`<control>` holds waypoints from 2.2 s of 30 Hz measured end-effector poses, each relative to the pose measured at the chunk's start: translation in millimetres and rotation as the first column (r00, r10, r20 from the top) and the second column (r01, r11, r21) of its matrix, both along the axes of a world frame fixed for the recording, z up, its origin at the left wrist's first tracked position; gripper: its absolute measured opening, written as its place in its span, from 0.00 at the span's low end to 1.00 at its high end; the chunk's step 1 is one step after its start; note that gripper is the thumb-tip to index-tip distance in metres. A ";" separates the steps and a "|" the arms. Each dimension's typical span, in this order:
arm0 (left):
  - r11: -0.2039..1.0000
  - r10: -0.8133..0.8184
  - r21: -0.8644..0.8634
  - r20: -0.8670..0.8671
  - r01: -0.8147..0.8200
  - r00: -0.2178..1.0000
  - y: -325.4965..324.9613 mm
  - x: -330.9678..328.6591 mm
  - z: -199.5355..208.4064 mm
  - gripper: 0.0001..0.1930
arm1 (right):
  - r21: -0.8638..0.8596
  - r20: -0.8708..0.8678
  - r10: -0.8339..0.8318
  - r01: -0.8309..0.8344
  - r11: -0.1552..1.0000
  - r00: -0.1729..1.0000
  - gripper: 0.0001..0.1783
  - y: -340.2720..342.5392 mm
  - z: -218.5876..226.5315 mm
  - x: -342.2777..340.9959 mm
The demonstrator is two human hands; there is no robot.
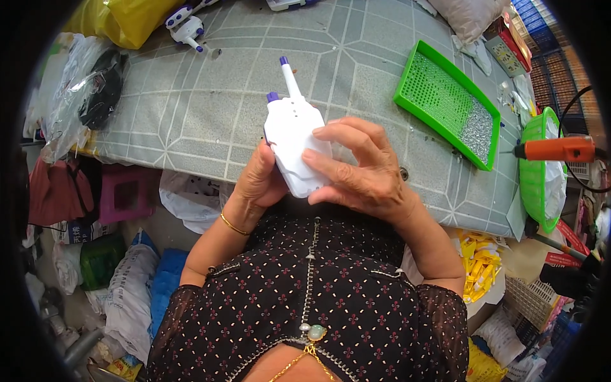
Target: The person assembles toy walkie-talkies by fitting covers onto the device bodies and fastening them with an electric screwdriver.
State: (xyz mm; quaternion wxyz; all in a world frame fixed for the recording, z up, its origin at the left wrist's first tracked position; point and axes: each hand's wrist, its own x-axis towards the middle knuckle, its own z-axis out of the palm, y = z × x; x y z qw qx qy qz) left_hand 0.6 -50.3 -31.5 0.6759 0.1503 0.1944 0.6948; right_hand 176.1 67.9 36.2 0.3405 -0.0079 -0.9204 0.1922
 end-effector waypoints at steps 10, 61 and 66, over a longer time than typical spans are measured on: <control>0.971 0.229 -0.020 -0.205 -0.238 0.952 4.2 15.1 16.0 0.33 | -0.197 0.152 -0.219 0.247 0.949 0.964 0.31 -17.3 -5.1 -1.3; 0.937 0.338 0.318 -0.724 0.143 -0.602 57.6 15.6 34.2 0.39 | -0.836 -0.314 -0.554 0.052 0.547 0.771 0.16 158.6 16.0 72.0; 0.939 0.332 0.316 -0.732 0.136 -0.595 57.9 14.1 33.3 0.39 | -0.841 -0.313 -0.540 0.036 0.540 0.781 0.15 159.4 10.4 70.7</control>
